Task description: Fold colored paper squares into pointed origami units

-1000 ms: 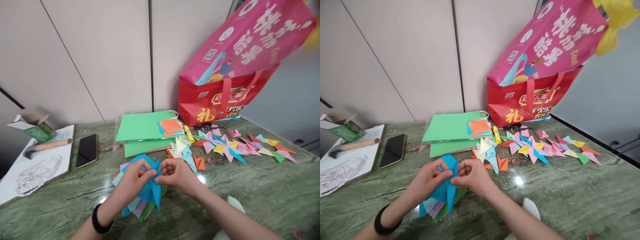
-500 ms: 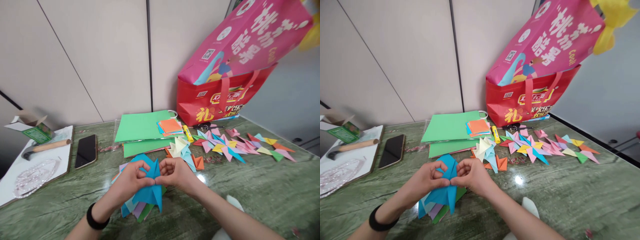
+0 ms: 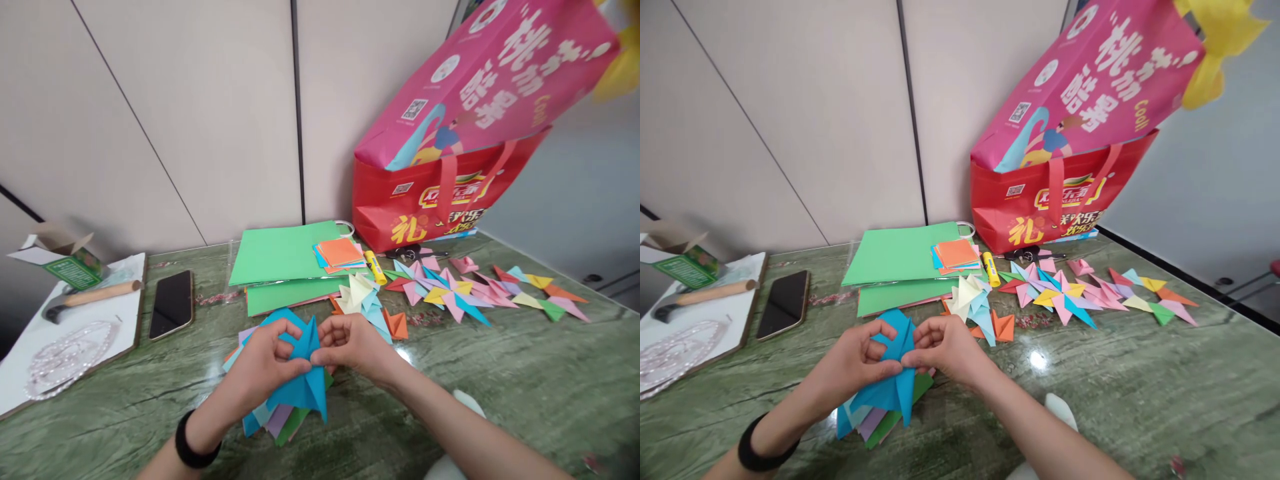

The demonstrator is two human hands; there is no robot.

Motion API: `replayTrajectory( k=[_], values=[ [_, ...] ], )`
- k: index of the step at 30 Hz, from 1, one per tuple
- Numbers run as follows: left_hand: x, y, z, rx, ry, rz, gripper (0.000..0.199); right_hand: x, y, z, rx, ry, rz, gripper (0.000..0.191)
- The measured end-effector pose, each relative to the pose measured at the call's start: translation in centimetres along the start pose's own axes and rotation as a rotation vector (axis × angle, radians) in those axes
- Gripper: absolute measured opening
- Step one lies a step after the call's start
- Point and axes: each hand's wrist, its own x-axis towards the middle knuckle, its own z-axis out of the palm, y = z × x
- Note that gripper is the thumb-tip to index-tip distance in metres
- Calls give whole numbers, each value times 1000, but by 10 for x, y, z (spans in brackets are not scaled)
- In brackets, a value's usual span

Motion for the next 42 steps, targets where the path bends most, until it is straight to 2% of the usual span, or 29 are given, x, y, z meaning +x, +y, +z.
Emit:
replayTrajectory(
  k=[8, 19, 24, 33, 42],
  values=[
    [-1, 0, 2, 9, 24, 6, 26, 2, -4, -3, 51, 92, -96, 31],
    [-3, 2, 2, -56, -74, -3, 25, 0, -4, -4, 135, 26, -54, 32],
    [-2, -2, 2, -5, -97, 10, 23, 1, -3, -4, 97, 21, -54, 32],
    [-3, -1, 2, -52, -133, -27, 24, 0, -3, -3, 84, 35, -68, 32],
    [-4, -2, 1, 108, -139, 19, 27, 1, -2, -3, 73, 7, -80, 31]
  ],
)
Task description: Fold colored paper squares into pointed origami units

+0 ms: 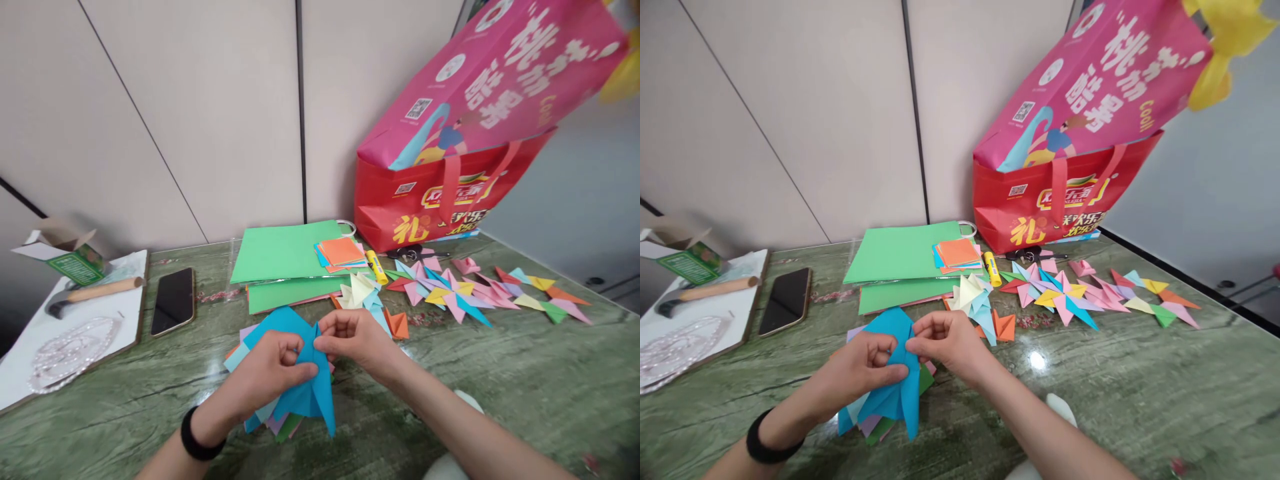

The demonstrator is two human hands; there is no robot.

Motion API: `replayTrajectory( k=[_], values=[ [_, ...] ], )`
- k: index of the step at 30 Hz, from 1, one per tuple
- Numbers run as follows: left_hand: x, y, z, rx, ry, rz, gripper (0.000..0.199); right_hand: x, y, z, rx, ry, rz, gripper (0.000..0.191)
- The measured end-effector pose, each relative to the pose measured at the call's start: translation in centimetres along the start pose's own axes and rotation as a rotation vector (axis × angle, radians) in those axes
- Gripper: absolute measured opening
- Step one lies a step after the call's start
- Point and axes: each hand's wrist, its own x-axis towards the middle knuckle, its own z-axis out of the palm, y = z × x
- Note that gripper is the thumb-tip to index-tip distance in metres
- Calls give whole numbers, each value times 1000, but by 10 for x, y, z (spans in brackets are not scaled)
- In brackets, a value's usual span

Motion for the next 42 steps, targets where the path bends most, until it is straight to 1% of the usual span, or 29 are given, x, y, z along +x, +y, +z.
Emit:
replayTrajectory(
  k=[5, 11, 16, 21, 25, 28, 31, 34, 36, 40, 42],
  values=[
    [0, -5, -1, 9, -25, 12, 28, 0, -3, 0, 5, 6, -9, 26],
    [0, -4, -2, 2, -39, 17, 35, -2, -8, 1, 3, 13, -21, 23],
    [-1, -4, -1, -1, -52, 32, 35, -2, -6, 1, -25, 8, -23, 24],
    [-1, -3, -1, -20, -84, 4, 29, -2, -5, 1, -26, -21, -19, 24],
    [-1, -1, -1, -18, -68, 5, 33, -2, -8, 0, -28, -27, -30, 24],
    [-1, -2, -1, -31, -91, -3, 35, -3, -10, 0, -50, -40, -51, 25],
    [-2, -2, 0, -41, -96, -10, 35, -3, -10, 1, -98, -12, -83, 27],
    [-2, -1, 0, -54, -95, -10, 38, -3, -8, 3, -138, 32, -103, 31],
    [-2, 0, 0, -61, -80, -6, 38, -3, -6, 3, -134, 37, -101, 32],
    [0, 1, -2, -65, -23, -11, 38, -1, -4, 1, -32, -17, -74, 28],
    [0, 1, -3, -76, -4, -23, 38, -1, -3, 0, 3, -61, -75, 32]
  ],
)
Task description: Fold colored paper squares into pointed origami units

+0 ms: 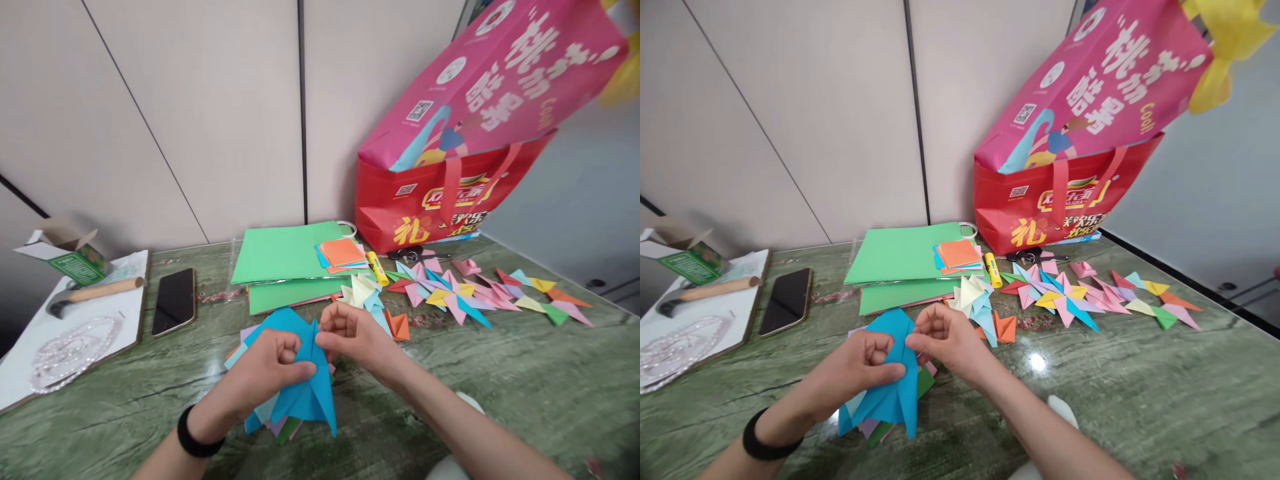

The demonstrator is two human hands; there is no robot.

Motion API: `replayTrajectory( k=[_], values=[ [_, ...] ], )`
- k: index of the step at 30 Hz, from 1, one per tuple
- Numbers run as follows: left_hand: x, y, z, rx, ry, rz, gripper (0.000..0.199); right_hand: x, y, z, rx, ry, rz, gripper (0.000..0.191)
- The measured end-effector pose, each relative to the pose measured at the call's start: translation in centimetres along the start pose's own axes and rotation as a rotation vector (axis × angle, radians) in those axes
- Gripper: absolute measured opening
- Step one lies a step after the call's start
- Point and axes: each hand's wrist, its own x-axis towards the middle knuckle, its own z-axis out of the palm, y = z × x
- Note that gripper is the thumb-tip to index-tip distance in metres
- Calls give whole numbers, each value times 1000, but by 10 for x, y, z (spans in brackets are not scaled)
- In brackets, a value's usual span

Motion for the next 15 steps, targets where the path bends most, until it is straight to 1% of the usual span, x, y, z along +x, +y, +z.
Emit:
replayTrajectory(
  k=[2, 4, 7, 10, 15],
  values=[
    [0, 0, 0, -26, 6, -8, 37, -1, 1, 0, -12, -46, 5, 33],
    [-1, 0, 0, -54, 1, -22, 36, -1, 1, 0, -49, -59, 20, 28],
    [-1, 2, 0, -77, -6, -39, 38, -1, 1, 1, -90, -15, 20, 24],
    [-1, 3, -1, -85, -19, -41, 41, -1, 1, 1, -129, 26, -14, 23],
    [0, 4, -1, -68, 7, -57, 46, -2, 3, 0, -192, 11, -61, 25]
  ],
)
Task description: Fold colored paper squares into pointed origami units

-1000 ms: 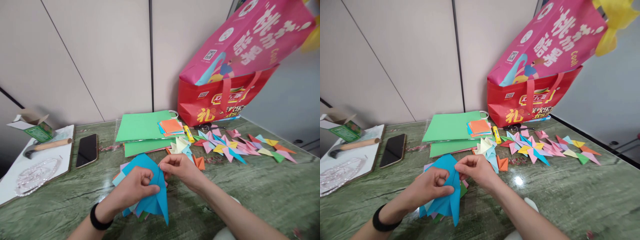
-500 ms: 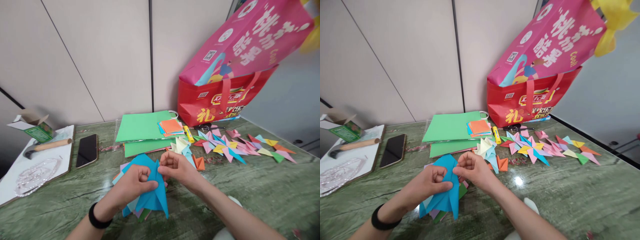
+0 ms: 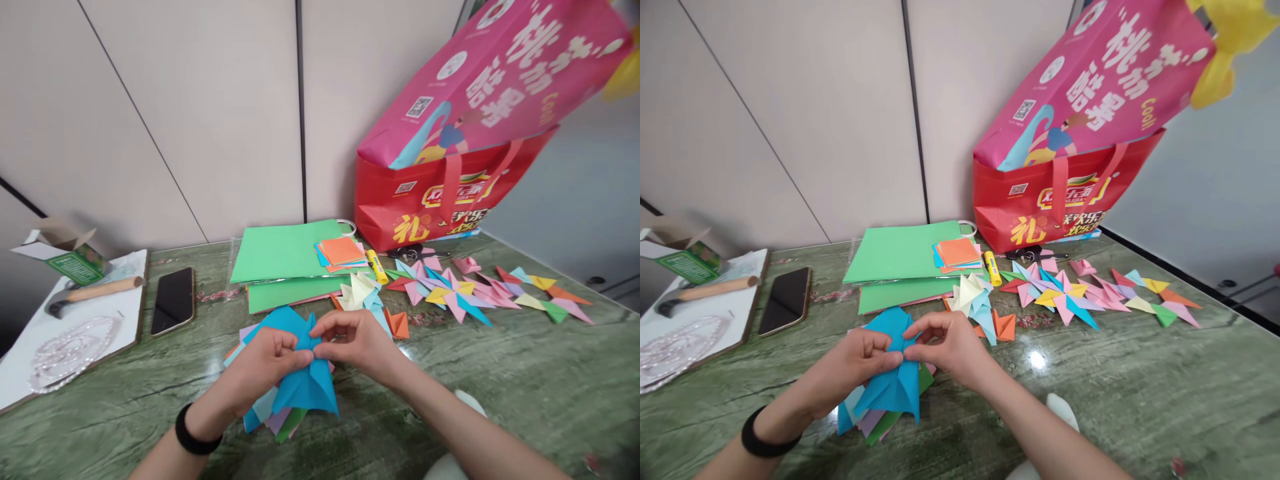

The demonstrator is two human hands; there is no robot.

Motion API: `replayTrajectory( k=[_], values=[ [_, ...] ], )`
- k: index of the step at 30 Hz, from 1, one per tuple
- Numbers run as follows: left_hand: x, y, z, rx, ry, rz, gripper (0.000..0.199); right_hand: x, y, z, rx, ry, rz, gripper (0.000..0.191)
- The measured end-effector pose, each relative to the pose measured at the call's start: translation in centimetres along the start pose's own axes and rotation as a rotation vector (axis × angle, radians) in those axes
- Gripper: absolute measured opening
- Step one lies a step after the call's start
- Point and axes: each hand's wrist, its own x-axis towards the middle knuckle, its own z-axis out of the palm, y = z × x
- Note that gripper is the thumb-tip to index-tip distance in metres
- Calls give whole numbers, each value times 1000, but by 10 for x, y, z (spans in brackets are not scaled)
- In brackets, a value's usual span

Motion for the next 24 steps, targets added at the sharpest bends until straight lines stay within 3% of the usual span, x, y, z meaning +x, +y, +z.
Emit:
replayTrajectory(
  k=[9, 24],
  values=[
    [2, -5, 0, -30, -12, 5, 43, -3, -5, 5, -9, 45, 75, 31],
    [2, -8, 2, 134, 66, 75, 43, -2, -5, 5, 110, 38, 103, 33]
  ],
)
